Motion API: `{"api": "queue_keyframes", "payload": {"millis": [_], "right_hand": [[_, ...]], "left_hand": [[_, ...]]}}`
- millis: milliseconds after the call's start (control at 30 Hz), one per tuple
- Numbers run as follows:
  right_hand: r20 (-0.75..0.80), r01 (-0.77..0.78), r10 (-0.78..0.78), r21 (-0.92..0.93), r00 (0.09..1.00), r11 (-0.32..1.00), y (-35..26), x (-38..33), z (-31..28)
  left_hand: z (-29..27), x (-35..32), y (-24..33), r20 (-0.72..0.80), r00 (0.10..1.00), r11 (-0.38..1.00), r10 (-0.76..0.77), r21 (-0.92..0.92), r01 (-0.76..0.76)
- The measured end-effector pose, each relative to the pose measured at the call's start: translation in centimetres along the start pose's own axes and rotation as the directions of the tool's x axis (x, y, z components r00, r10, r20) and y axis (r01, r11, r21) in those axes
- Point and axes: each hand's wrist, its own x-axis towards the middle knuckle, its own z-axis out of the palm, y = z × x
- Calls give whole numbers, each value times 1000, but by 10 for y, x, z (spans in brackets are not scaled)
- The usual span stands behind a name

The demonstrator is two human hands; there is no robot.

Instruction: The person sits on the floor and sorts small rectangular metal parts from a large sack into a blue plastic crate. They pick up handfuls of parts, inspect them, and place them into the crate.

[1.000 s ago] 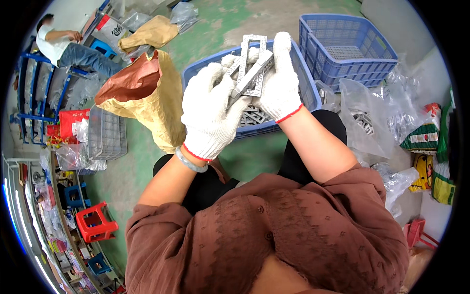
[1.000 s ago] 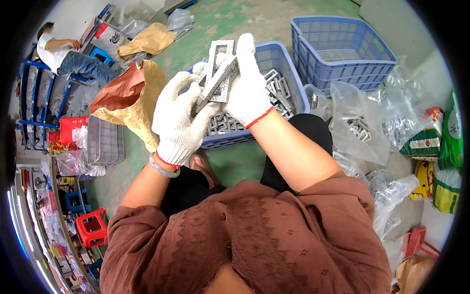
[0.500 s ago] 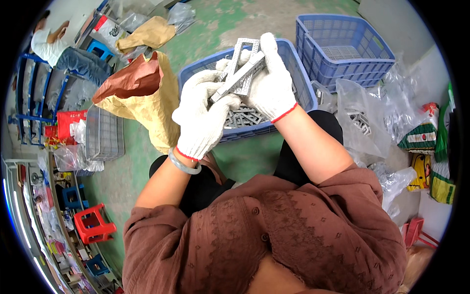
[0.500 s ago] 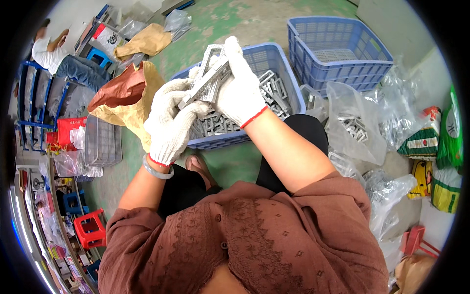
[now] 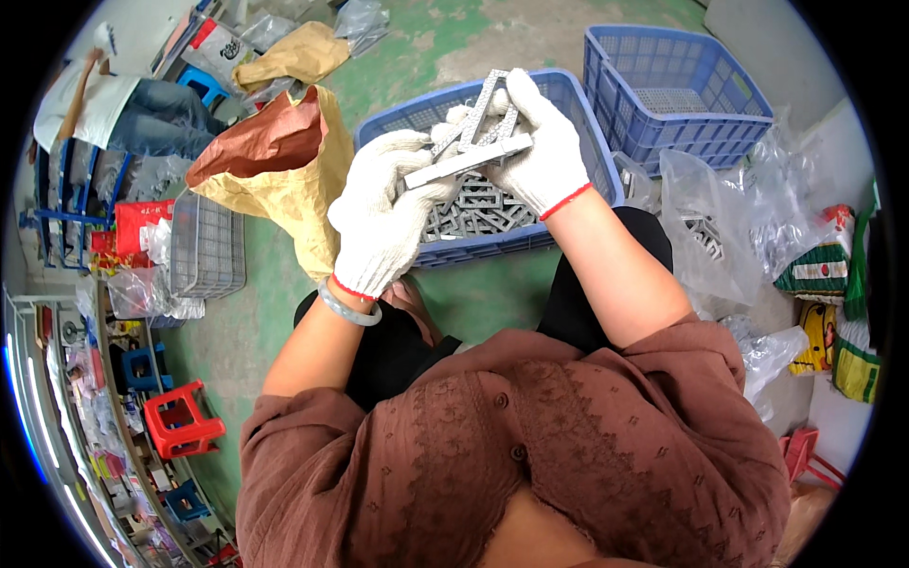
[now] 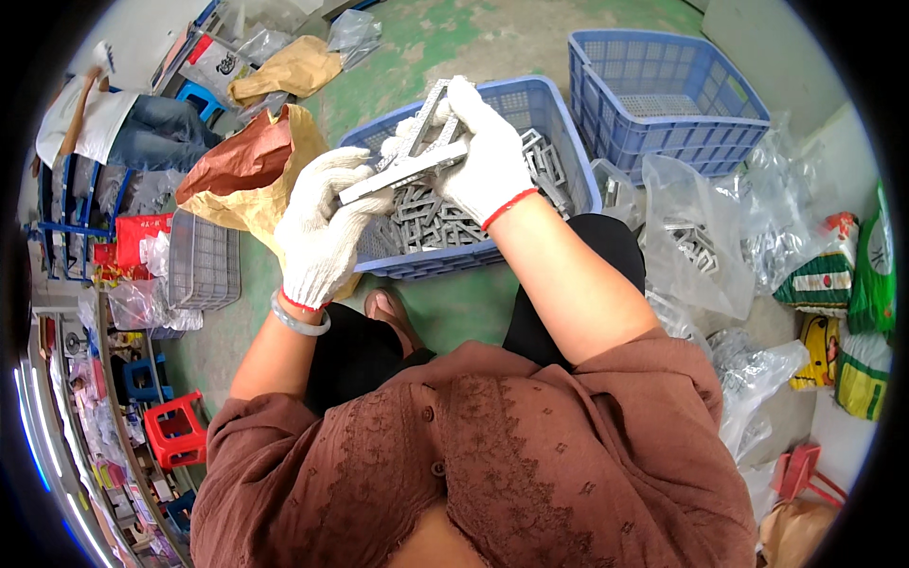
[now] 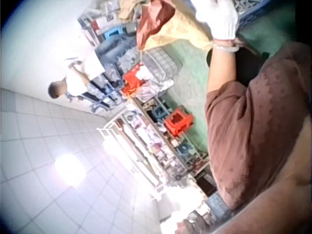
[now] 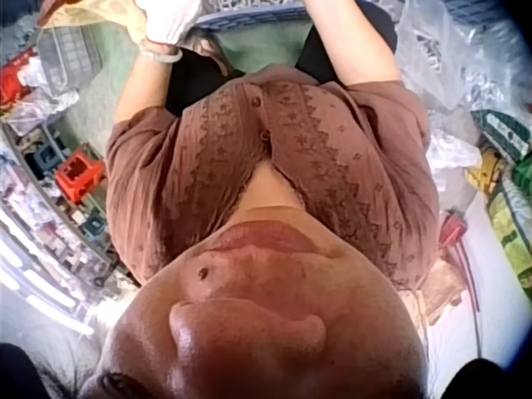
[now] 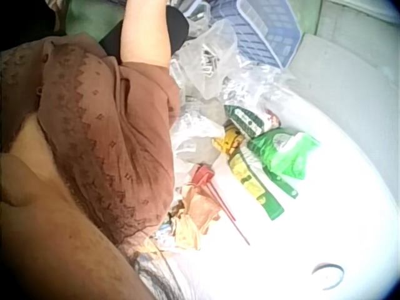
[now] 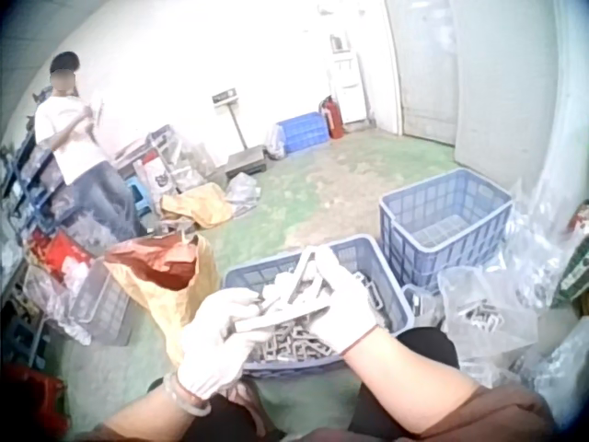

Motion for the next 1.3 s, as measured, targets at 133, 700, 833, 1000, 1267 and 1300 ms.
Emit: {"api": "queue_keyframes", "payload": {"millis": [133,700,833,1000,1267,1300], "right_hand": [[-100,70,-72,-28,992,997,2,4,-3],[41,38,-31,-191,999,981,-3,2,-6],[3,35,-36,-211,999,977,0,2,-4],[30,5,2,-245,1000,970,1,10,-17],[175,51,3,-301,985,952,2,2,-13],[189,44,16,-312,982,949,1,2,-13]], "left_hand": [[1,0,2,7,1000,1000,-13,-21,13],[-6,-2,18,212,862,735,-460,-454,504],[-3,-6,16,169,876,697,-452,-545,465],[-7,-13,6,154,901,757,-406,-496,426],[-13,-18,-17,55,996,968,-64,-241,76],[-13,-18,-18,48,997,968,-57,-242,67]]}}
